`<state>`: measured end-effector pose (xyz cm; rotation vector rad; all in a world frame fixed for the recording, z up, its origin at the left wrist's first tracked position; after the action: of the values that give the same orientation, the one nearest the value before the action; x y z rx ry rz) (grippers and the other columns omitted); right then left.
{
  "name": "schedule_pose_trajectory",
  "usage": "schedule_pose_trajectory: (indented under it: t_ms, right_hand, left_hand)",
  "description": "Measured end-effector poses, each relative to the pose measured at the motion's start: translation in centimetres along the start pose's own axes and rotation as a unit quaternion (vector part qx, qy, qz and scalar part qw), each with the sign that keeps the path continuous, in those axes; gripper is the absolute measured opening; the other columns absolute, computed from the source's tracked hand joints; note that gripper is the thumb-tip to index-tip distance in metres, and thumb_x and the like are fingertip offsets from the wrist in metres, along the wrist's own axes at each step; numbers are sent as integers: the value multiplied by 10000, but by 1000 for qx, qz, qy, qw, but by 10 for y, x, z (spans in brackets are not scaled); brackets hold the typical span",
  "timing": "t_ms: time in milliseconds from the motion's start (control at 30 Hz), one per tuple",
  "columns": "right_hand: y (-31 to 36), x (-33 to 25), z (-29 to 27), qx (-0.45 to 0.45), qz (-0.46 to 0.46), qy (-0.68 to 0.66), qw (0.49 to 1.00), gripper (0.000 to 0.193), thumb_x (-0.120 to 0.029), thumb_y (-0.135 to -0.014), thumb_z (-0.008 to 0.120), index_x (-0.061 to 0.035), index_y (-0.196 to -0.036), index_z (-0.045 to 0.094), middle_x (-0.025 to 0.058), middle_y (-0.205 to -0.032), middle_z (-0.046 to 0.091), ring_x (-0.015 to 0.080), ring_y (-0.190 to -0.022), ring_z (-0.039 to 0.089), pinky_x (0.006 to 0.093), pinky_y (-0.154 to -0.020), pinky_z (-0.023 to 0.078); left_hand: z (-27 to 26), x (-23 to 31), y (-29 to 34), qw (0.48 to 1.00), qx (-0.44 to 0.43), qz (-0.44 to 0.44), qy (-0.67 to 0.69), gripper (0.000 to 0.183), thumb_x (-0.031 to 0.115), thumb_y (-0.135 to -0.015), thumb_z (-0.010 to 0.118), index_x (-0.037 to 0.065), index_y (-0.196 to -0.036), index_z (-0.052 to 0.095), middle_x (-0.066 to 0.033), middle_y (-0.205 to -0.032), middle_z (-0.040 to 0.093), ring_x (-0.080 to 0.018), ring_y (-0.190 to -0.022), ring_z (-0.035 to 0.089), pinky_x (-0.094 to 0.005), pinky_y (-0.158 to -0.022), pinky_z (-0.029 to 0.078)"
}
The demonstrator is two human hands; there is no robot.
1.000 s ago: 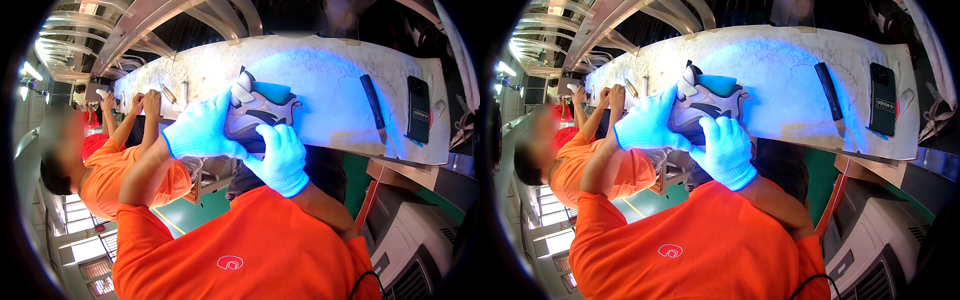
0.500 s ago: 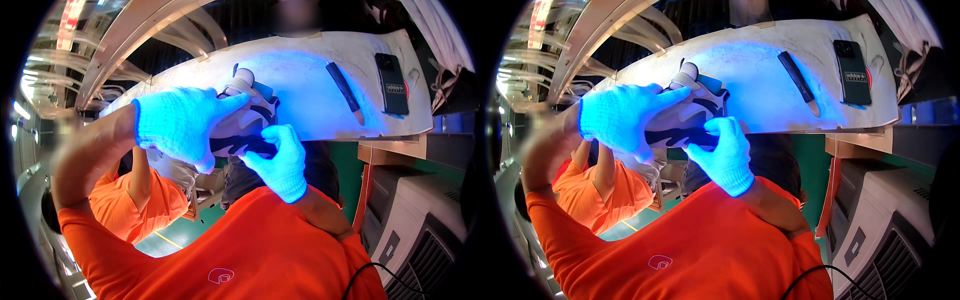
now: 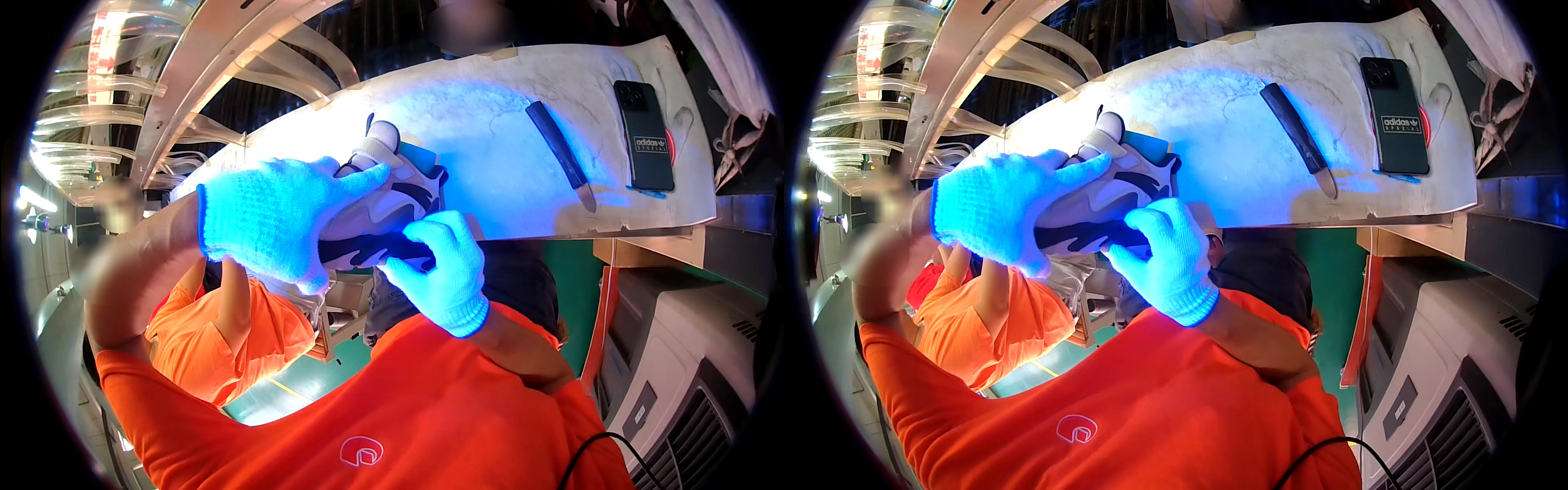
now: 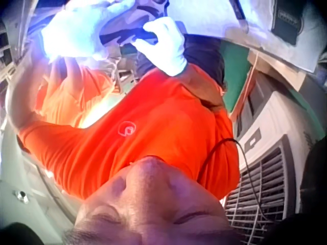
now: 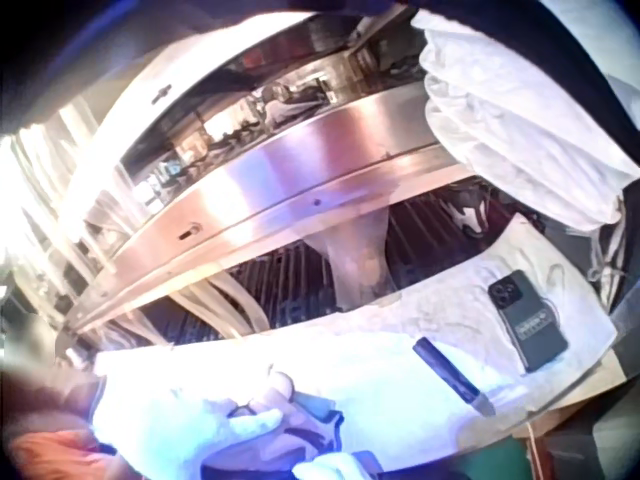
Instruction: The person cleans a white and black sneaker using a small black tool and a cloth. They repeatedly rub the tool along the shoe's sole and upper, then wipe the surface with a cloth. The person handles the shoe one at a time, rotating it to access different areas.
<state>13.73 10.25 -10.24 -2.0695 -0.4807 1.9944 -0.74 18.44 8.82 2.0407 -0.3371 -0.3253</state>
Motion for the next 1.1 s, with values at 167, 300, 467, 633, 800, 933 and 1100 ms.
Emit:
schedule_pose_trajectory:
  t_ms: [167,300,467,633,800,933,1100]
  right_hand:
    - [-7,6,3,-28,-1,-3,1000,653,-176,-695,1061,-65,-1229,702,97,-1087,665,269,-905,716,388,-753,614]
    - [-15,5,5,-61,51,-25,996,853,-205,-680,1078,-56,-1390,628,86,-1096,661,236,-907,694,375,-795,617]
    - [-24,-1,5,-87,53,16,995,902,-249,-671,1080,-65,-1424,618,78,-1078,650,215,-899,670,376,-789,603]
    - [-23,0,13,-94,29,38,994,853,-278,-681,1062,-87,-1396,638,70,-1055,645,229,-896,666,392,-766,582]
    - [-23,1,18,-122,24,68,990,836,-290,-742,1018,-93,-1436,596,136,-1161,671,339,-1032,712,461,-847,604]
    - [-20,1,18,-120,20,67,990,828,-283,-744,1014,-95,-1432,595,139,-1180,670,345,-1067,711,470,-856,604]
    - [-21,-1,21,-129,18,73,989,835,-281,-740,1012,-96,-1436,588,136,-1185,669,349,-1082,710,473,-876,600]
  left_hand:
    - [3,-6,0,1000,9,22,-9,1251,358,-725,890,176,-1787,253,-313,-1325,645,-515,-1100,726,-567,-947,614]
    - [18,-18,-2,998,56,31,1,1393,449,-643,985,226,-1806,252,-247,-1454,635,-455,-1104,763,-511,-980,631]
    - [22,-27,-4,976,137,107,131,1174,485,-739,941,124,-1695,362,-323,-1346,672,-498,-1151,737,-559,-940,617]
    - [40,-39,-17,967,134,-74,202,1096,665,-747,922,33,-1533,493,-286,-1309,739,-457,-1217,745,-510,-1032,592]
    - [34,-37,-28,949,152,-156,226,1151,615,-687,976,2,-1544,515,-285,-1411,695,-440,-1331,694,-478,-1132,549]
    - [34,-32,-38,959,105,-150,218,1215,609,-634,991,-9,-1561,505,-302,-1392,695,-455,-1311,699,-485,-1128,548]
    - [35,-29,-49,958,145,-157,189,1181,628,-646,953,-121,-1471,560,-295,-1296,756,-406,-1168,775,-417,-993,624]
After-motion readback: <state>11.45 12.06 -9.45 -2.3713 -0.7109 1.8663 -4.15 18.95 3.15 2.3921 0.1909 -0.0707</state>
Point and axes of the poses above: each hand's wrist, its own y-axis away from the middle knuckle, its own z-axis out of the palm, x = y × z, the point moved 4 cm from there along -y, towards the middle knuckle
